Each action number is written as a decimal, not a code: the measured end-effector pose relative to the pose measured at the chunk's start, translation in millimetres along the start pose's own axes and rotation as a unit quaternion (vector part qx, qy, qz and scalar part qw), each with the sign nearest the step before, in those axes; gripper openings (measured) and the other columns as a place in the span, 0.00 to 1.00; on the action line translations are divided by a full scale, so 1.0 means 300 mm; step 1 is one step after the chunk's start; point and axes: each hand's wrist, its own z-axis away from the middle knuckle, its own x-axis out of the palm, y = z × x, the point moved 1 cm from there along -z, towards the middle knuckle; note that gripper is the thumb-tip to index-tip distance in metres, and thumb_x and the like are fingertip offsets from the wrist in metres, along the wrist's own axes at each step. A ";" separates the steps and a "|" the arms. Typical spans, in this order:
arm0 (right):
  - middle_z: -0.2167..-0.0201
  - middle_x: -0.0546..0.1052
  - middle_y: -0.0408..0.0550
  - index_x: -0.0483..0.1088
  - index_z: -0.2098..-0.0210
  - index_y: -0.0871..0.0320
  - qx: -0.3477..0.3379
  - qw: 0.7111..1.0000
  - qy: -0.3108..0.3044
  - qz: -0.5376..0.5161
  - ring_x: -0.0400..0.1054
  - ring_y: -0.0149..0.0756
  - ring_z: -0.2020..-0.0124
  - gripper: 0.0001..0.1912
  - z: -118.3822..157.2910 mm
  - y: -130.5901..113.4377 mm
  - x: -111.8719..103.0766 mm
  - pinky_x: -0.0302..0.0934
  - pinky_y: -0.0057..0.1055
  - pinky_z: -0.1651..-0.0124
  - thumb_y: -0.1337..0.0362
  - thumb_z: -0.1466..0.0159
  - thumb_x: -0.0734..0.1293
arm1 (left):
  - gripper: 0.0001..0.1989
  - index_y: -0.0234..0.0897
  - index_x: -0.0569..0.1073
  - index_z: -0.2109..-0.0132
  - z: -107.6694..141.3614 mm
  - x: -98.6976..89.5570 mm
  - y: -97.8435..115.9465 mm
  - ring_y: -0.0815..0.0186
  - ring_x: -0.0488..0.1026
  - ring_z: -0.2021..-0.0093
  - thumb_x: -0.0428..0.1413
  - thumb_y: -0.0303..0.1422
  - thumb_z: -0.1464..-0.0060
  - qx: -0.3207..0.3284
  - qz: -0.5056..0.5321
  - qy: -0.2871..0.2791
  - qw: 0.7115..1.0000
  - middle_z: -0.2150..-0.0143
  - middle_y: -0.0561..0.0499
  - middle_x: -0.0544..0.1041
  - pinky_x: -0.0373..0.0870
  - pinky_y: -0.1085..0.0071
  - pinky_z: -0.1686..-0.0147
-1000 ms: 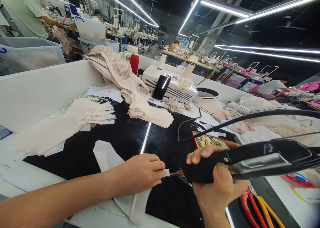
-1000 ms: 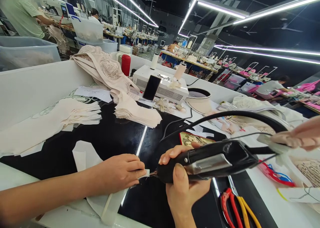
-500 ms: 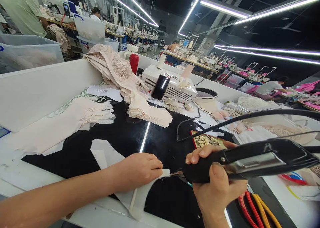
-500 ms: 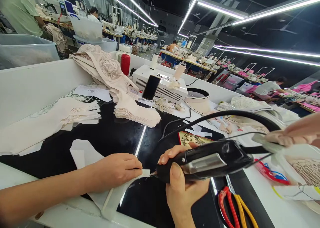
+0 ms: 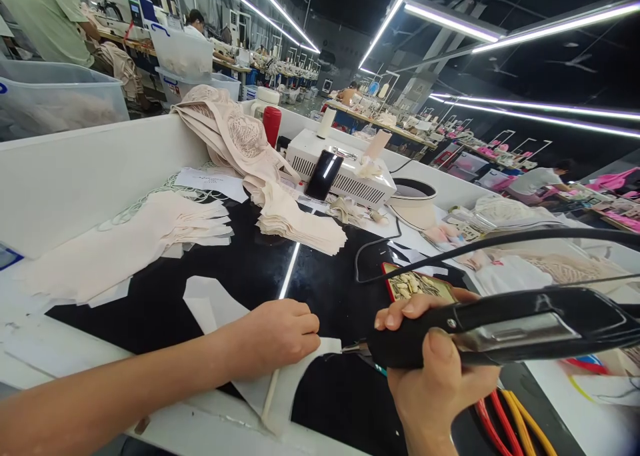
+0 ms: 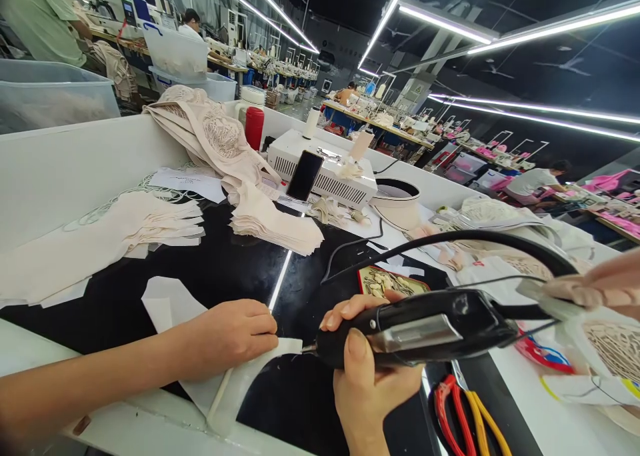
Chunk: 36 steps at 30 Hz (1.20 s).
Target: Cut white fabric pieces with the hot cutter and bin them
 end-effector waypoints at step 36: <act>0.71 0.76 0.36 0.69 0.50 0.52 0.028 0.999 -0.006 -0.032 0.70 0.32 0.78 0.19 0.001 0.009 0.081 0.71 0.34 0.76 0.65 0.38 0.74 | 0.11 0.37 0.71 0.66 -0.002 -0.005 0.006 0.64 0.69 0.65 0.58 0.19 0.37 -0.006 -0.010 0.029 1.000 0.66 0.51 0.74 0.68 0.66 0.62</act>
